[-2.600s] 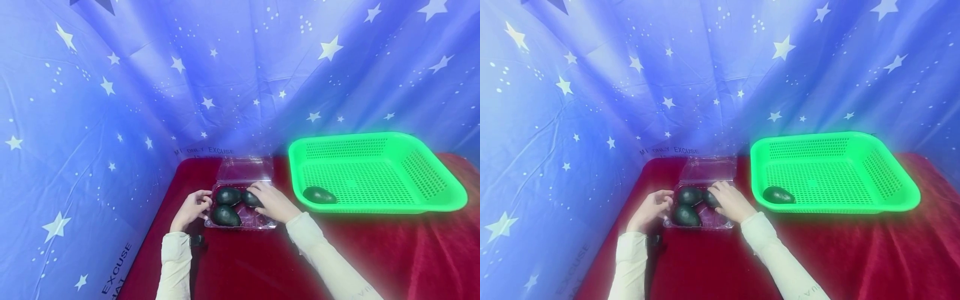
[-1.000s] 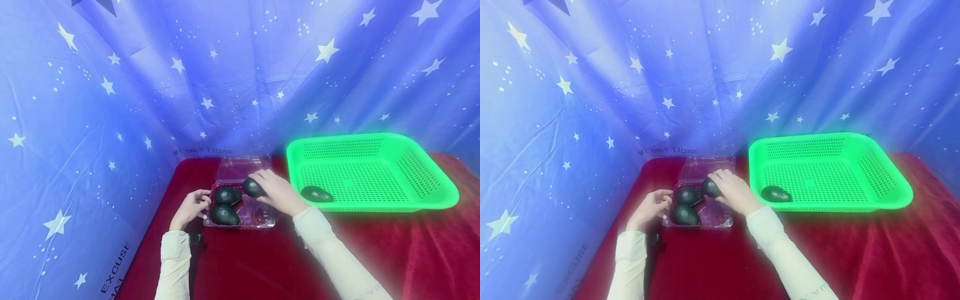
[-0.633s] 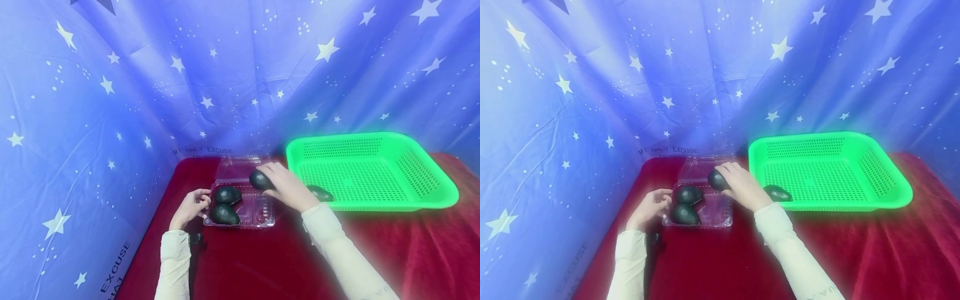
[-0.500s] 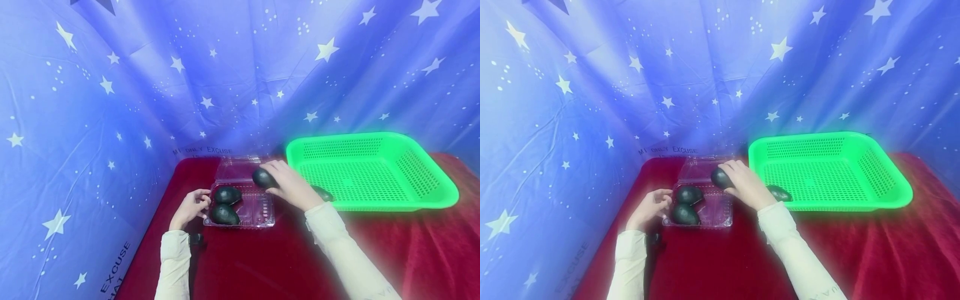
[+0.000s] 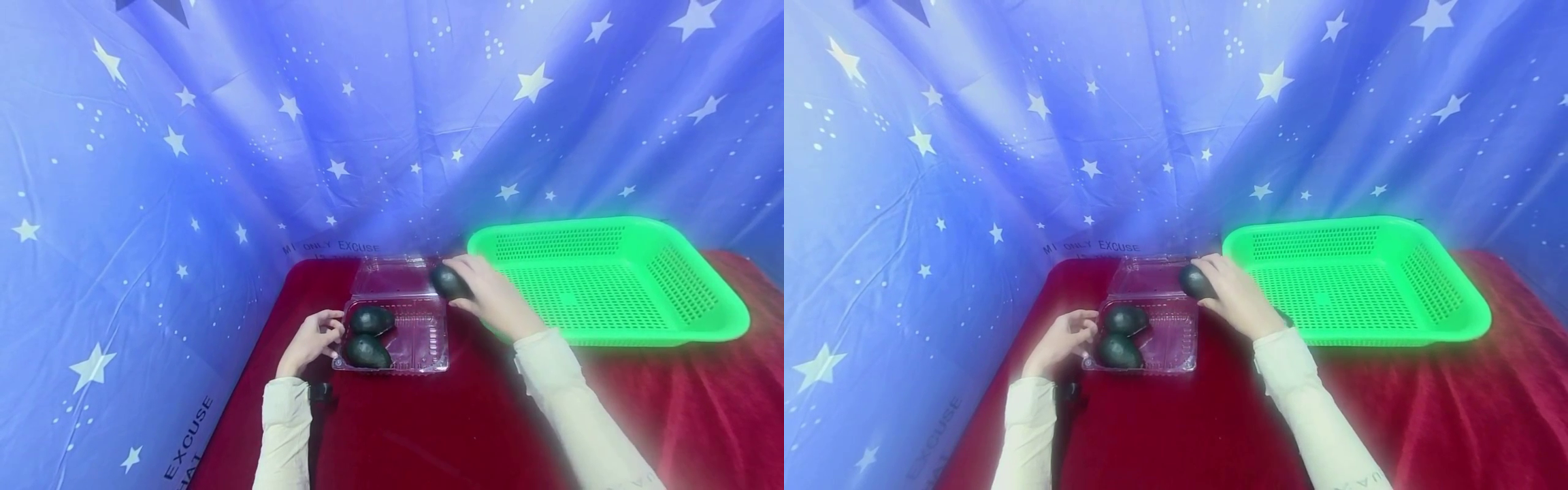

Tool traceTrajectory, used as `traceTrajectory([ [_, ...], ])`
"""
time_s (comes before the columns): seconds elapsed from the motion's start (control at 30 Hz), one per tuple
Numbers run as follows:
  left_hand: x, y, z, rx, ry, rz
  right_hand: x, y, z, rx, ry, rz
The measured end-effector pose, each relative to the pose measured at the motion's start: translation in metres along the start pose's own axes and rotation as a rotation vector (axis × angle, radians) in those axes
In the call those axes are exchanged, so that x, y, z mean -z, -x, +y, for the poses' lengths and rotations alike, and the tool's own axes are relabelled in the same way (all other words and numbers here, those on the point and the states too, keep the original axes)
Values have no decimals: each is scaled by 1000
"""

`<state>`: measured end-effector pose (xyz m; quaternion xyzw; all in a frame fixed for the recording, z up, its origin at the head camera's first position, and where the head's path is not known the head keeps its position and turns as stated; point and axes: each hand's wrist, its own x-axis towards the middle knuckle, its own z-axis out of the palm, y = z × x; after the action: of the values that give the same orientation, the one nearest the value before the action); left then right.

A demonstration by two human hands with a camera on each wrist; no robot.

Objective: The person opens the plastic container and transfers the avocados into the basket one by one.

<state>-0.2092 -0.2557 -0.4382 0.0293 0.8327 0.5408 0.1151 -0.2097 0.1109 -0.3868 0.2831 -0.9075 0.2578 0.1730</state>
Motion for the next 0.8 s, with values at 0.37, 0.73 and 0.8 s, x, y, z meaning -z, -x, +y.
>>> traceTrajectory([
  [0.37, 0, 0, 0, -4, 0, -1, 9, 6, 15, 10, 31, 27],
  [0.73, 0, 0, -1, -9, 3, -5, 13, 11, 27, -6, 30, 48],
  [0.8, 0, 1, -1, -4, 5, -2, 14, 12, 29, -18, 25, 42],
])
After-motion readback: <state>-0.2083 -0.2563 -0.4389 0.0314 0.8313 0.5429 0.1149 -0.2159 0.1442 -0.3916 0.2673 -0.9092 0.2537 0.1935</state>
